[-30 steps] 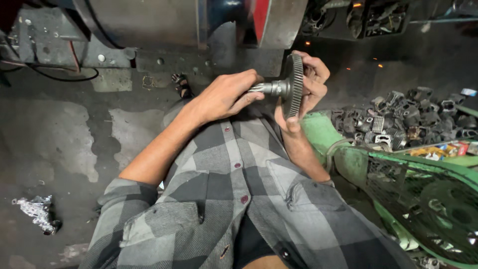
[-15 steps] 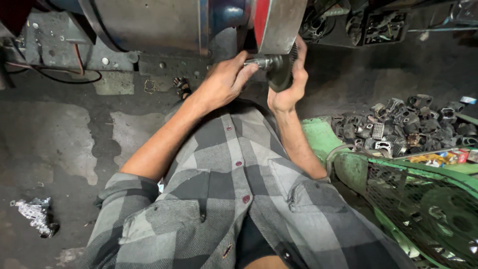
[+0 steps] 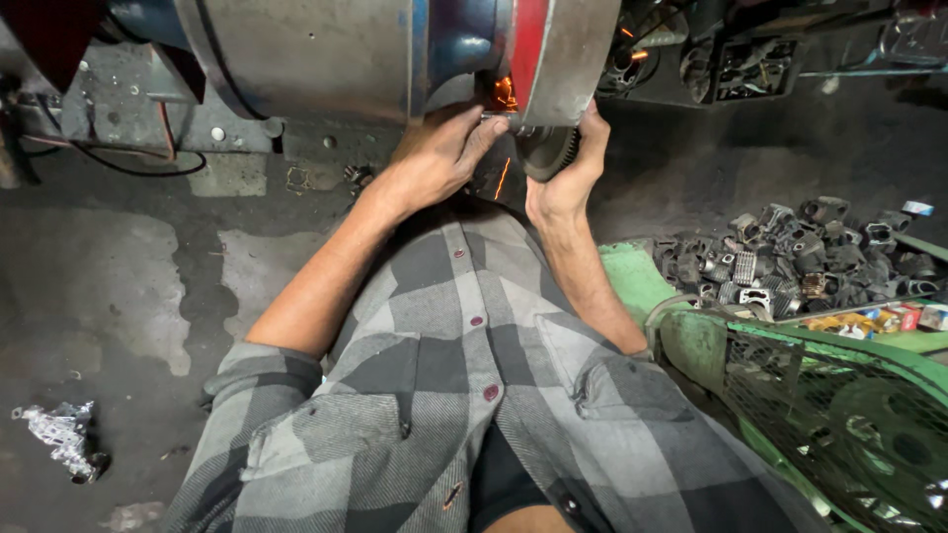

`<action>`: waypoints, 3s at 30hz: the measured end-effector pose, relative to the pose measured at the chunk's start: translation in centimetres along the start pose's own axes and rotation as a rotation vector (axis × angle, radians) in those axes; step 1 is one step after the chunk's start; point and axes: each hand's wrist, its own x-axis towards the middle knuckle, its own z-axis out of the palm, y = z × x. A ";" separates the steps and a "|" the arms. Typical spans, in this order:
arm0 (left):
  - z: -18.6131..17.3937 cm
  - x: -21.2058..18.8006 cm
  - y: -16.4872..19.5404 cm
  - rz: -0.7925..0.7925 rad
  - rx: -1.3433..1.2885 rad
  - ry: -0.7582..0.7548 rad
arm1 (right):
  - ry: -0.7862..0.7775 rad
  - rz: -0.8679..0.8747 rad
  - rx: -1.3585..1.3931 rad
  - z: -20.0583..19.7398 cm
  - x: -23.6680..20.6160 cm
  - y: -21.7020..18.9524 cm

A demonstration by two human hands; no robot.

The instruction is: The person holds a toothed metal gear with a splined shaft and presses its edge against a running bench grinder, producing sparks. They repeatedly reposition and rotate the gear to grind different sections, pausing to check the part between grinding passes.

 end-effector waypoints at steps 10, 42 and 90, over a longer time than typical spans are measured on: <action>-0.5 0.1 0.4 -0.038 0.004 -0.046 | 0.010 -0.022 -0.027 0.2 0.0 0.0; 0.4 -0.8 0.4 0.122 0.069 0.169 | -0.046 -0.048 -0.063 1.0 -0.4 -0.3; 1.8 -0.6 1.0 0.432 0.055 0.492 | -0.085 -0.069 -0.142 0.0 0.2 -0.2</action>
